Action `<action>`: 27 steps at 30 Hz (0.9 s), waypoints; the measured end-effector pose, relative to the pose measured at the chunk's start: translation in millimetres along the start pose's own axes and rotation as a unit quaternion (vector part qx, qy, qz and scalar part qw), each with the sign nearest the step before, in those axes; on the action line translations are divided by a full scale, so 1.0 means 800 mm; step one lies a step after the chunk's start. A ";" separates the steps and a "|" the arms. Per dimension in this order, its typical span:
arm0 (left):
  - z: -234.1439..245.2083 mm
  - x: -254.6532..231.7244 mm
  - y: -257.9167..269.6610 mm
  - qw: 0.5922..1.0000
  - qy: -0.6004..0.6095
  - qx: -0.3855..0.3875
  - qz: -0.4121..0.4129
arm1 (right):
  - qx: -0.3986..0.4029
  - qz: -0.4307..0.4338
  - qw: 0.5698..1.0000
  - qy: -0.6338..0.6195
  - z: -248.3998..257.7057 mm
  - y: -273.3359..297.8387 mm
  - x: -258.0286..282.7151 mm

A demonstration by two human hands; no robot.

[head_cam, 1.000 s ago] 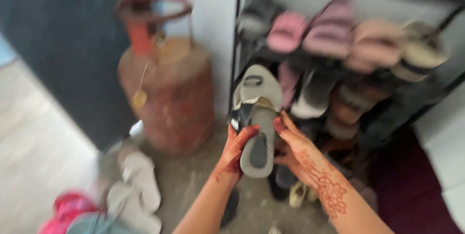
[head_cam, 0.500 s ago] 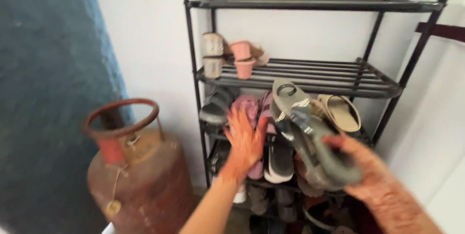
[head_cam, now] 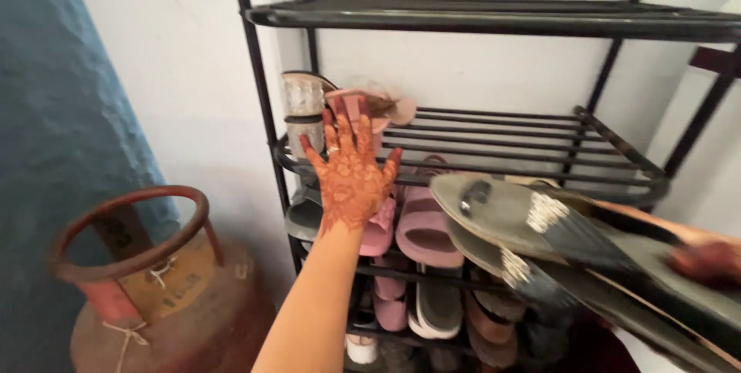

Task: The person wipes various pairs of shoes with a cloth and places them on a metal shoe rack. The person handles multiple pairs of sandals, slides, and flip-flops, cleaning them one by one and arranging them on the rack.

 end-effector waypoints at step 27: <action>0.006 0.000 -0.010 0.997 0.018 0.064 0.034 | 0.135 0.124 0.982 0.046 -0.267 -0.309 0.111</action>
Point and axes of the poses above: each hand's wrist, its own y-axis away from the middle knuckle, its own z-axis out of the back of the hand, x = y × z, the point moved 1 cm from there along -y, towards the middle knuckle, and after that the axes turned 15 degrees about y, right-handed, at the moved point
